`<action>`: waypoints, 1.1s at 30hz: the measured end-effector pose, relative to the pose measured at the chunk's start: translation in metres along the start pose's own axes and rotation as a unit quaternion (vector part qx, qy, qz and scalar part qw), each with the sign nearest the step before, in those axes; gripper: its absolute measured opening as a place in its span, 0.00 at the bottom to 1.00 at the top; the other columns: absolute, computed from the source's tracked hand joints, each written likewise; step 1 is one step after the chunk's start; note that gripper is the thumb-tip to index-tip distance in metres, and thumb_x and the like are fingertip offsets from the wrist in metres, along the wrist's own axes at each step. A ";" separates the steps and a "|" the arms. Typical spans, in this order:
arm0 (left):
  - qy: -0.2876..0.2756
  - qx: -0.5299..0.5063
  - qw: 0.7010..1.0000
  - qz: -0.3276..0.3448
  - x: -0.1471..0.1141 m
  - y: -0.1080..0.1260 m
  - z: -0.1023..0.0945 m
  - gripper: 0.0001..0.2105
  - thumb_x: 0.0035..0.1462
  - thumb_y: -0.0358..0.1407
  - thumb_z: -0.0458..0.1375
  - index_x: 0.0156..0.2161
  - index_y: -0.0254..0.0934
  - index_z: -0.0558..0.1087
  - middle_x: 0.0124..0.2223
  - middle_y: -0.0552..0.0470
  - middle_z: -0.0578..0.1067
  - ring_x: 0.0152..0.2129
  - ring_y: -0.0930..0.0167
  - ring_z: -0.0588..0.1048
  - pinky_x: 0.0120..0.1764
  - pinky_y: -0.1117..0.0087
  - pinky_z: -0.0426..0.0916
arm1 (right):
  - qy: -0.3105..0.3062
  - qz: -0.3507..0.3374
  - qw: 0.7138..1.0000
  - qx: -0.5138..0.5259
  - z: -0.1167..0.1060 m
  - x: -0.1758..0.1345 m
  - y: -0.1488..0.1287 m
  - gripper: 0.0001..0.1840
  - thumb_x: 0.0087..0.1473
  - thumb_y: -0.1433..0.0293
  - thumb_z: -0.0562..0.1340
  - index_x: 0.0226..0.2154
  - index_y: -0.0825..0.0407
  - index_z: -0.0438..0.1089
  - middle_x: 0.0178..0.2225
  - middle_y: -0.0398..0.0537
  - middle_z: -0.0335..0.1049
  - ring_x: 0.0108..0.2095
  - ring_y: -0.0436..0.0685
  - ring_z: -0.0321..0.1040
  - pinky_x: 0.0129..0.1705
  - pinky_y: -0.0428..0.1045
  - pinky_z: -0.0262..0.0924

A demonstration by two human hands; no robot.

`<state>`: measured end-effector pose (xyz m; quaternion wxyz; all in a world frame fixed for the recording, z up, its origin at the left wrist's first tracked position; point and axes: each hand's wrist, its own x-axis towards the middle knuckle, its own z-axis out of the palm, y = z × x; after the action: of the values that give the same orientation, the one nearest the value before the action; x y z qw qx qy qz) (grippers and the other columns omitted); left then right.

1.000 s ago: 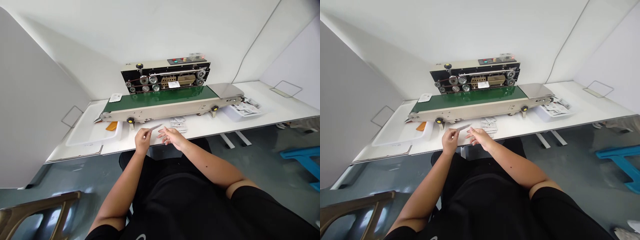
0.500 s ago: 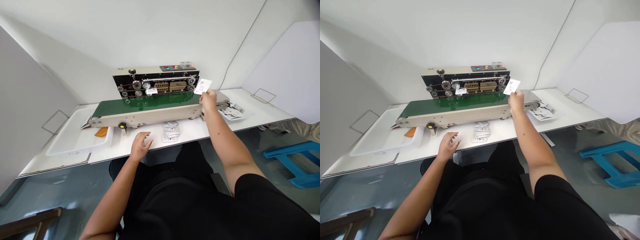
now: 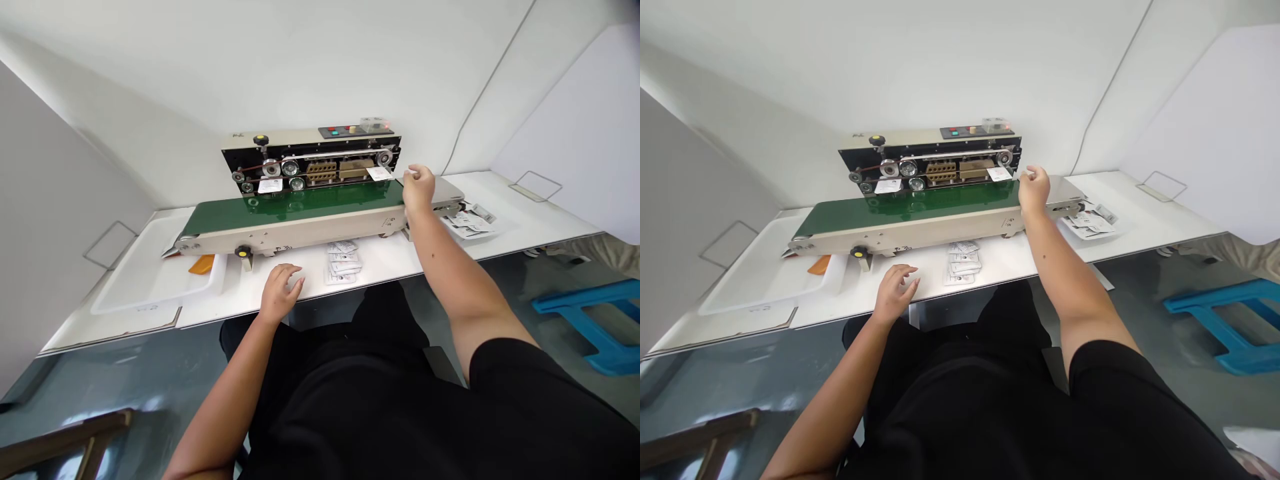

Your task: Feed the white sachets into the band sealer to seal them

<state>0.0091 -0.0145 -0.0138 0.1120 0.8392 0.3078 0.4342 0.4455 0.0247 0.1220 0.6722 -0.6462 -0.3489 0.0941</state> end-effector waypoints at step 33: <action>-0.100 -0.068 0.984 0.127 -0.001 0.003 0.007 0.08 0.71 0.38 0.61 0.48 0.42 0.82 0.45 0.46 0.85 0.43 0.63 0.83 0.49 0.56 0.78 | -0.342 -0.146 0.917 -0.143 0.042 -0.241 0.068 0.24 0.68 0.60 0.57 0.63 0.47 0.71 0.60 0.54 0.73 0.62 0.68 0.66 0.64 0.66 0.63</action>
<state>0.0151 -0.0173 -0.0175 0.1430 0.9010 0.1552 0.3791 0.2651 -0.0709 -0.0290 0.4184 -0.6060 -0.6576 0.1593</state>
